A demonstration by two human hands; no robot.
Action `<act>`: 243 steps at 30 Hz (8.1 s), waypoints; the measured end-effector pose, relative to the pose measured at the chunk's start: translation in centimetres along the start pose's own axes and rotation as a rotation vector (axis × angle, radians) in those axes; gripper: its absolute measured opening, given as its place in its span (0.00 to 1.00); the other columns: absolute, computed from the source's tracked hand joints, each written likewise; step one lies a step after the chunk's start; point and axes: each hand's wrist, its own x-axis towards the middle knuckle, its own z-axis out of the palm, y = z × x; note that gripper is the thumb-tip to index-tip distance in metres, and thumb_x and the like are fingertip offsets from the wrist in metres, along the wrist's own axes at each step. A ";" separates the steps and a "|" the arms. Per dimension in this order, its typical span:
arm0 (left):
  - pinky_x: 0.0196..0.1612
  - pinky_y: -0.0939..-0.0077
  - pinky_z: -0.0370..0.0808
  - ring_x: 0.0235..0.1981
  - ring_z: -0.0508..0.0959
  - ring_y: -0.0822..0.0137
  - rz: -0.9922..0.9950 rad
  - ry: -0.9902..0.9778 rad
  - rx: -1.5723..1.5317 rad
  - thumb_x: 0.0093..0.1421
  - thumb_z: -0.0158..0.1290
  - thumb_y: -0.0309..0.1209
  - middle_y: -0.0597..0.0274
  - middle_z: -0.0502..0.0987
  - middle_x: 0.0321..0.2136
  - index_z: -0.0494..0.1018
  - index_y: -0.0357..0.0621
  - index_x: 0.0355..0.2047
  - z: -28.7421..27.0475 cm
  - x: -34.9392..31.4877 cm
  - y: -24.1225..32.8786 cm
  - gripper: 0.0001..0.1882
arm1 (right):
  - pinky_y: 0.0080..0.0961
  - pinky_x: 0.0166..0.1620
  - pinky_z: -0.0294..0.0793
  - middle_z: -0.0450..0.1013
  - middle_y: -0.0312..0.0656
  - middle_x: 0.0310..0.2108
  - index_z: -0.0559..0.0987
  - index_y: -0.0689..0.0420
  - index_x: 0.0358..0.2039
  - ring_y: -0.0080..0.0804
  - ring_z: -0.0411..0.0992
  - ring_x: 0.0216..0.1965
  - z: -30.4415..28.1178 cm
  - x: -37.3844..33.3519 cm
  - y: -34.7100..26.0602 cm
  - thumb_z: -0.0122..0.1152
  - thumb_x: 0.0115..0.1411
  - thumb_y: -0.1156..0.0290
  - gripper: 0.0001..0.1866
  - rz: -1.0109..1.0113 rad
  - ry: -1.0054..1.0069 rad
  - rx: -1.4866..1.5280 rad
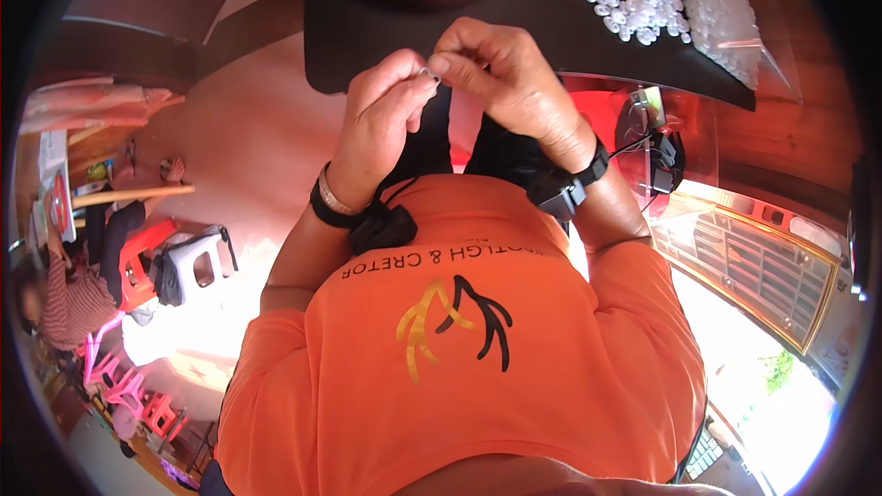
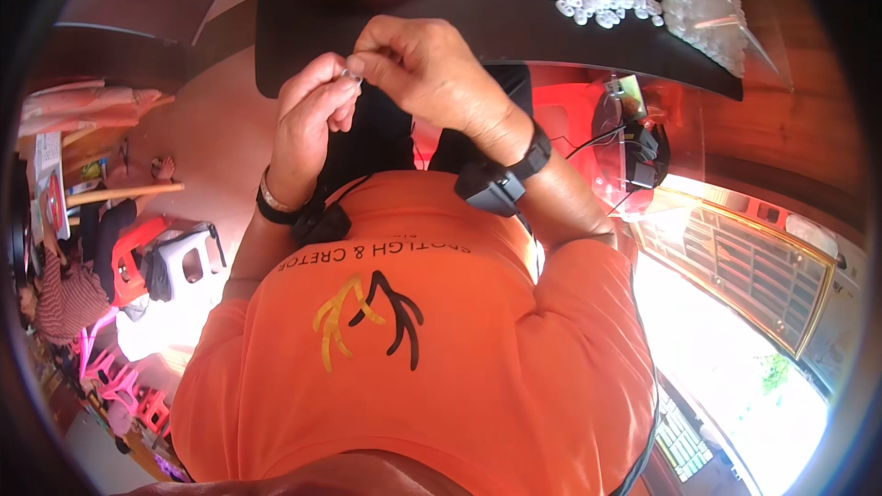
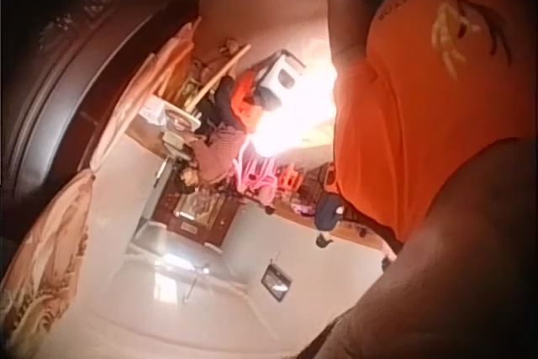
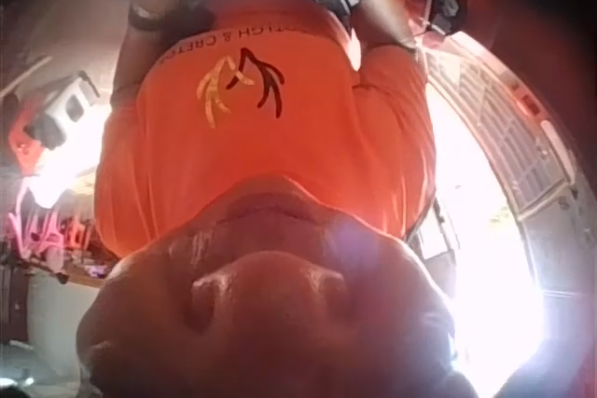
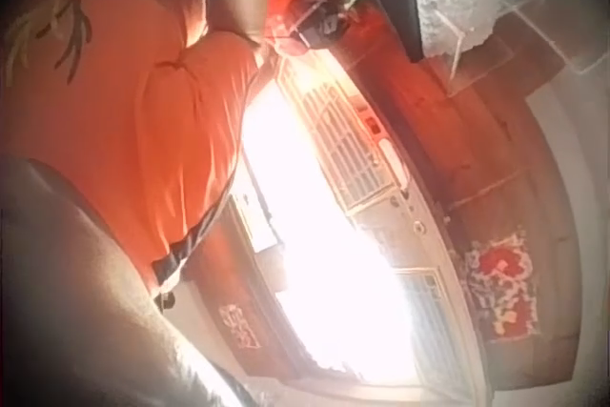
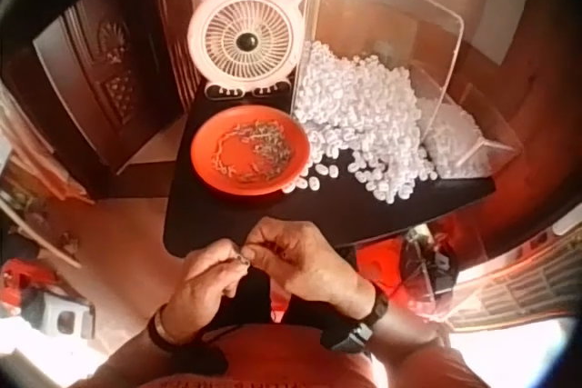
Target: Assembling metal rings into small white plastic clips.
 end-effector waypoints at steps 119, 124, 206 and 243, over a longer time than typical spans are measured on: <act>0.22 0.86 0.58 0.17 0.65 0.80 -0.033 0.117 -0.061 0.58 0.46 0.35 0.69 0.67 0.15 0.69 0.39 0.23 1.3 -0.3 0.3 0.12 | 0.17 0.31 0.75 0.75 0.36 0.23 0.75 0.61 0.34 0.20 0.74 0.26 1.5 -2.1 -0.9 0.68 0.47 0.74 0.14 -0.052 0.254 0.067; 0.23 0.85 0.60 0.17 0.65 0.79 -0.064 0.118 -0.126 0.58 0.46 0.38 0.68 0.67 0.15 0.69 0.39 0.22 1.1 -0.3 0.3 0.15 | 0.13 0.26 0.70 0.73 0.35 0.24 0.75 0.60 0.36 0.16 0.72 0.22 1.6 -2.2 -1.0 0.68 0.47 0.78 0.14 -0.148 0.230 0.023; 0.21 0.86 0.61 0.18 0.64 0.81 0.086 0.124 -0.161 0.62 0.43 0.31 0.70 0.67 0.18 0.67 0.39 0.24 1.5 -0.1 -1.7 0.11 | 0.28 0.27 0.74 0.73 0.41 0.24 0.77 0.59 0.37 0.38 0.73 0.24 2.3 -2.1 -0.2 0.65 0.46 0.75 0.14 -0.408 0.359 -0.423; 0.20 0.84 0.59 0.15 0.63 0.77 -0.004 0.010 -0.149 0.61 0.41 0.33 0.67 0.64 0.14 0.69 0.36 0.26 -1.0 0.0 -1.0 0.14 | 0.35 0.43 0.74 0.72 0.42 0.38 0.78 0.52 0.41 0.43 0.72 0.43 -15.1 9.2 6.3 0.49 0.52 0.80 0.17 -0.230 0.057 -1.386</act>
